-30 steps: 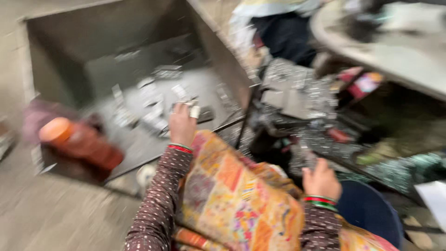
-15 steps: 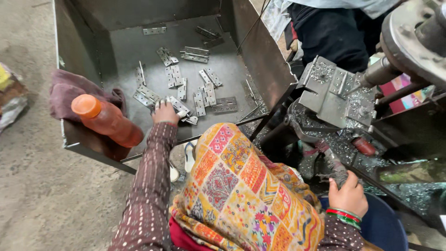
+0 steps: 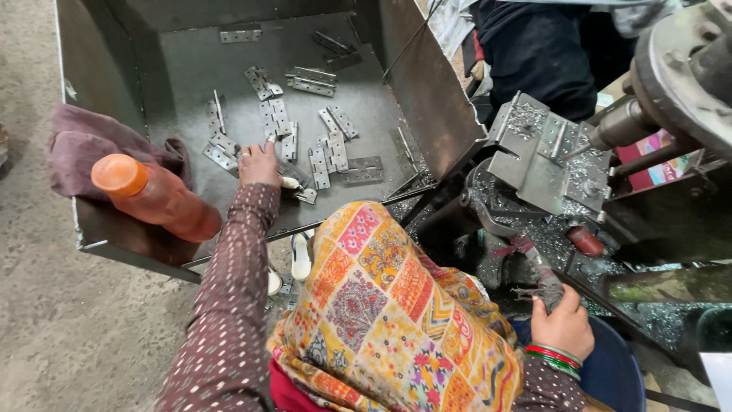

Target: The person places metal hinges one at a time into a drilling machine to create holes, then moves the finished hinges into a metal bin.

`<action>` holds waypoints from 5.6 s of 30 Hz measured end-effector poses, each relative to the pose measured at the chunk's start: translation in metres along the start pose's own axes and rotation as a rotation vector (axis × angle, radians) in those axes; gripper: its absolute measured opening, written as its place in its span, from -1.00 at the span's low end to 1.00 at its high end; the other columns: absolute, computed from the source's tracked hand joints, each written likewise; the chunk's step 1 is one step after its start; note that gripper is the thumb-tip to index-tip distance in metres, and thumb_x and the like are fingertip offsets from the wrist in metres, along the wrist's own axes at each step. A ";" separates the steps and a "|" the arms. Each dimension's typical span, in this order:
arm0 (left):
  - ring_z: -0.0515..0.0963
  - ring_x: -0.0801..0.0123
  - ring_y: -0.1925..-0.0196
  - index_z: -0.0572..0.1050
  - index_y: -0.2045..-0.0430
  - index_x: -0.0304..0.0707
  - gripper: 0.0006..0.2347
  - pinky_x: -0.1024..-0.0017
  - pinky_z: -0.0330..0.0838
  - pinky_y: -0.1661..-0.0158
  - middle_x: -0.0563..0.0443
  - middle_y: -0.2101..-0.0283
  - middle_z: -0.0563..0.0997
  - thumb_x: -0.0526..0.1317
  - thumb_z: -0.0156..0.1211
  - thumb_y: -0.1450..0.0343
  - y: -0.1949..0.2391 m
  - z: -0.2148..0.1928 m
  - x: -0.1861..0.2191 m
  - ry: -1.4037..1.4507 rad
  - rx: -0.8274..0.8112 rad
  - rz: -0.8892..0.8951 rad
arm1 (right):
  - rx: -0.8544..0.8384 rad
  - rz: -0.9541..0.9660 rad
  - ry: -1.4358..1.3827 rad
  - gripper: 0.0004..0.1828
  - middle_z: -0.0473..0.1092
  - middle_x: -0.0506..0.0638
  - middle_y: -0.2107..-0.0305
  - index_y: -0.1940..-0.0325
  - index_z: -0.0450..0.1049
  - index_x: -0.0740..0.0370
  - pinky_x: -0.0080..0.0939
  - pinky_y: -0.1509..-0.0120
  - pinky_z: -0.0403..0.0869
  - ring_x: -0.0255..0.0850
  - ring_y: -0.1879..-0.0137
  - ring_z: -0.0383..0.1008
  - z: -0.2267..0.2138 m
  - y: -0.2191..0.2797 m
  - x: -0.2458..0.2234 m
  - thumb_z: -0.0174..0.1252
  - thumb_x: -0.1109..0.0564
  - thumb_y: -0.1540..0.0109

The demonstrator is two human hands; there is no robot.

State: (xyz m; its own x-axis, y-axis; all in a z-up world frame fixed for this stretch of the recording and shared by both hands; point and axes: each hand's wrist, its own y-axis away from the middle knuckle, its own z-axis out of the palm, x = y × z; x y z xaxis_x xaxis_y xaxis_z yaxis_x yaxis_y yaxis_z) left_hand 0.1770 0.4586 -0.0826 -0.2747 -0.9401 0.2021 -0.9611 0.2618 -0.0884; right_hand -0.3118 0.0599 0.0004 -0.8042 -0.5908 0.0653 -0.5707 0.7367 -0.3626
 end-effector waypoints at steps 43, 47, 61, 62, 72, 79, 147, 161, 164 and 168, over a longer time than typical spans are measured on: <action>0.42 0.09 -0.30 0.49 -0.09 -0.25 -0.65 -0.10 0.23 -0.20 -0.16 -0.26 0.44 -0.19 -0.05 -0.44 0.119 -0.020 0.463 0.078 0.203 0.807 | -0.097 0.138 -0.214 -0.31 0.45 0.09 0.30 -0.16 0.38 0.00 0.07 0.23 0.55 0.08 0.27 0.56 0.000 -0.010 -0.018 0.43 -0.04 0.02; 0.30 0.15 -0.42 0.50 -0.08 -0.20 -0.67 -0.12 0.08 -0.34 -0.08 -0.31 0.40 -0.21 -0.08 -0.46 0.099 -0.031 0.474 -0.024 -0.043 0.745 | -0.098 0.135 -0.220 -0.32 0.45 0.09 0.30 -0.15 0.38 0.00 0.06 0.22 0.55 0.07 0.26 0.57 -0.004 -0.012 -0.019 0.43 -0.03 0.02; 0.39 0.10 -0.36 0.59 0.08 -0.25 -0.72 -0.07 0.12 -0.32 -0.13 -0.22 0.50 -0.21 -0.07 -0.47 0.081 -0.009 0.474 0.066 -0.015 0.790 | -0.133 0.158 -0.215 -0.29 0.45 0.11 0.26 -0.19 0.36 0.04 0.12 0.25 0.52 0.11 0.27 0.54 -0.017 -0.013 -0.021 0.43 -0.03 0.00; 0.39 0.11 -0.36 0.61 0.12 -0.24 -0.72 -0.07 0.12 -0.31 -0.12 -0.19 0.52 -0.21 -0.06 -0.46 0.079 -0.009 0.476 0.083 0.000 0.790 | -0.141 0.158 -0.210 -0.29 0.45 0.11 0.26 -0.19 0.36 0.04 0.12 0.25 0.52 0.11 0.27 0.54 -0.013 -0.009 -0.019 0.43 -0.03 0.00; 0.47 0.07 -0.27 0.62 0.14 -0.26 -0.72 -0.07 0.18 -0.28 -0.12 -0.20 0.54 -0.22 -0.04 -0.43 0.076 0.004 0.477 0.184 0.099 0.793 | -0.978 0.232 -0.146 0.34 -0.05 0.45 -0.38 -0.58 -0.43 0.13 0.07 -0.28 0.45 0.25 -0.30 0.34 0.065 0.012 -0.003 0.45 -0.25 -0.15; 0.37 0.09 -0.34 0.60 0.10 -0.23 -0.71 -0.05 0.10 -0.30 -0.14 -0.22 0.48 -0.20 -0.04 -0.41 0.061 0.006 0.491 0.120 0.015 0.809 | -0.517 0.155 -0.080 -0.09 0.44 0.24 0.00 -0.43 0.11 0.10 0.09 -0.04 0.59 0.13 0.00 0.60 0.022 -0.012 -0.005 0.35 -0.26 -0.15; 0.58 0.17 -0.07 0.41 -0.05 -0.28 -0.71 0.01 0.36 -0.18 -0.12 -0.08 0.52 -0.23 0.11 -0.44 0.089 -0.052 0.477 -0.074 0.125 0.942 | -0.190 0.133 -0.145 -0.37 0.48 0.12 0.38 -0.09 0.34 0.07 0.08 0.35 0.53 0.09 0.36 0.57 0.004 -0.010 -0.013 0.39 -0.09 -0.03; 0.25 0.17 -0.46 0.54 -0.02 -0.34 -0.54 -0.04 0.08 -0.34 -0.12 -0.35 0.38 0.07 -0.09 -0.49 0.128 -0.055 0.441 0.050 0.180 0.845 | -0.205 0.142 -0.175 -0.39 0.48 0.11 0.36 -0.10 0.35 0.03 0.11 0.30 0.53 0.09 0.30 0.58 0.003 -0.013 -0.013 0.39 -0.03 -0.02; 0.25 0.20 -0.49 0.58 0.04 -0.26 -0.63 -0.02 0.09 -0.37 -0.07 -0.39 0.39 -0.01 -0.12 -0.54 0.120 -0.051 0.460 0.094 0.030 0.806 | -0.185 0.118 -0.213 -0.36 0.48 0.13 0.34 -0.13 0.35 0.05 0.12 0.29 0.53 0.11 0.30 0.58 0.000 -0.012 -0.009 0.40 -0.01 0.00; 0.20 0.19 -0.46 0.58 0.03 -0.20 -0.62 -0.04 0.01 -0.37 -0.06 -0.38 0.33 0.01 -0.17 -0.55 0.099 -0.055 0.485 0.034 -0.159 0.750 | -0.215 0.123 -0.199 -0.33 0.48 0.15 0.33 -0.17 0.34 0.05 0.12 0.27 0.54 0.12 0.29 0.58 -0.004 -0.013 -0.010 0.38 0.00 -0.01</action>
State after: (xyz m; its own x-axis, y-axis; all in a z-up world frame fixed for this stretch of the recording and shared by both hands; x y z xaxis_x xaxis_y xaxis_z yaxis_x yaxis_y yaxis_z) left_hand -0.0526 0.0406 0.0599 -0.8532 -0.4920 0.1730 -0.5093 0.8575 -0.0731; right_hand -0.2970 0.0576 0.0083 -0.8329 -0.5303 -0.1580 -0.5106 0.8466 -0.1502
